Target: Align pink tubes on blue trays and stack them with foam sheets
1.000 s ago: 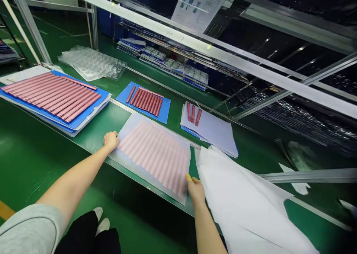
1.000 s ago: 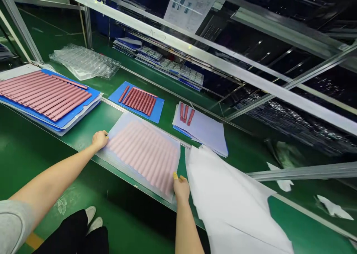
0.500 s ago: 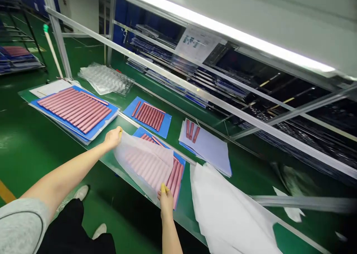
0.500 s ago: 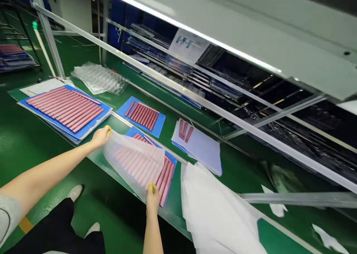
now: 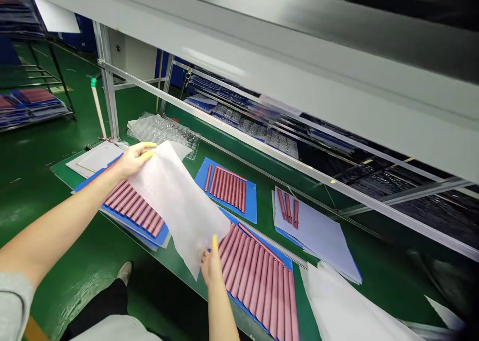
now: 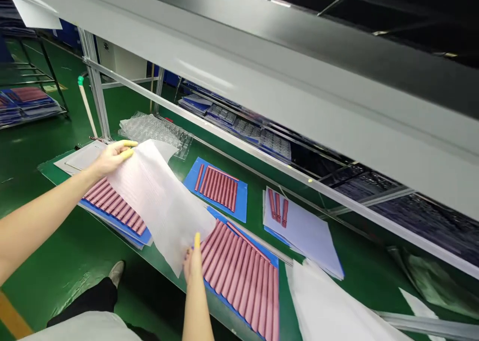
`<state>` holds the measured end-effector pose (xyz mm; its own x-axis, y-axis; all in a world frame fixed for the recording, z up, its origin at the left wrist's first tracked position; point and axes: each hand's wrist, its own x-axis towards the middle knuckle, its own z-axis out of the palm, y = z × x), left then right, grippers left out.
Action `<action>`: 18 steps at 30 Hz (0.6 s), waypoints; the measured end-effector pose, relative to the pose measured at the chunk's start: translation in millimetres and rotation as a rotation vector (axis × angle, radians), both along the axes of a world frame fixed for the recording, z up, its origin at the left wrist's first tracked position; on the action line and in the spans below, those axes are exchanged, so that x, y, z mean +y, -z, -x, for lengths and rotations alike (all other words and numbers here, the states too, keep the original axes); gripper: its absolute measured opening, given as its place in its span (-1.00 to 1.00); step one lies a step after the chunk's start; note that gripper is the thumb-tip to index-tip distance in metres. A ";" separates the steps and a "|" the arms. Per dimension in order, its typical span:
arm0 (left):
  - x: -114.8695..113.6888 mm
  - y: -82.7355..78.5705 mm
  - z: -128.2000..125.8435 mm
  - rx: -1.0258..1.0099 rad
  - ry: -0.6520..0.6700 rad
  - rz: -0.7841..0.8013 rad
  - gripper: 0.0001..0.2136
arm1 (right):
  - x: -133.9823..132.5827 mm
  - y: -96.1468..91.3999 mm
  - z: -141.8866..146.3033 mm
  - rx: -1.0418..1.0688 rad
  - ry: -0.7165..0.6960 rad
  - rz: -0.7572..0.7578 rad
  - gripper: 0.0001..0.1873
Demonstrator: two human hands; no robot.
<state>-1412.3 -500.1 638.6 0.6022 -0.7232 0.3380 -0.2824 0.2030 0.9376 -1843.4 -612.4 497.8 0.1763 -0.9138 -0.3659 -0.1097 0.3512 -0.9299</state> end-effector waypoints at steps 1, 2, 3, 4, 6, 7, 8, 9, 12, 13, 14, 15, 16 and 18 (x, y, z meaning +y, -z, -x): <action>1.6 -4.6 -18.5 0.010 -0.022 -0.014 -0.51 | 4.6 -5.2 -29.0 -0.011 -0.035 0.002 -0.19; 3.8 -8.7 -35.1 -0.009 -0.059 -0.044 -0.52 | 5.9 -11.9 -55.6 -0.011 -0.049 0.039 -0.20; 6.6 -12.3 -50.1 -0.049 -0.118 -0.080 -0.53 | 3.8 -19.8 -79.2 0.000 -0.040 0.099 -0.22; 10.3 -15.0 -63.8 -0.105 -0.202 -0.110 -0.53 | -1.6 -28.6 -99.5 0.022 -0.016 0.171 -0.23; 19.8 -15.7 -88.5 -0.254 -0.405 -0.142 -0.50 | -19.6 -46.1 -130.3 0.082 0.027 0.277 -0.21; 24.9 -12.9 -99.7 -0.333 -0.500 -0.162 -0.48 | -30.2 -53.2 -141.6 0.118 0.035 0.308 -0.19; 29.9 -7.6 -110.2 -0.401 -0.574 -0.212 -0.47 | -40.2 -58.1 -150.8 0.164 0.039 0.336 -0.19; 34.4 0.3 -119.6 -0.452 -0.607 -0.328 -0.46 | -48.5 -60.6 -158.3 0.221 0.038 0.355 -0.20; 44.9 36.8 -139.7 -0.467 -0.464 -0.898 -0.46 | -56.4 -52.6 -173.5 0.448 0.018 0.319 -0.22; 47.7 51.6 -143.2 -0.444 -0.377 -1.053 -0.48 | -53.1 -46.2 -176.5 0.528 0.010 0.284 -0.23; 50.6 66.4 -145.1 -0.424 -0.296 -1.154 -0.49 | -47.6 -38.9 -178.5 0.604 0.002 0.248 -0.24; 53.7 80.7 -145.8 -0.413 -0.237 -1.203 -0.50 | -40.6 -31.4 -179.7 0.671 -0.008 0.214 -0.25; 56.9 93.9 -145.6 -0.412 -0.201 -1.222 -0.50 | -32.9 -24.2 -180.0 0.729 -0.018 0.185 -0.25; 63.6 115.5 -144.1 -0.419 -0.157 -1.260 -0.47 | -17.7 -12.2 -178.5 0.818 -0.045 0.144 -0.25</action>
<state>-1268.2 -436.6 523.0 0.7227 -0.6093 -0.3262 -0.5334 -0.7918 0.2974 -1664.9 -630.1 510.1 -0.0569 -0.9600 -0.2741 -0.7819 0.2136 -0.5857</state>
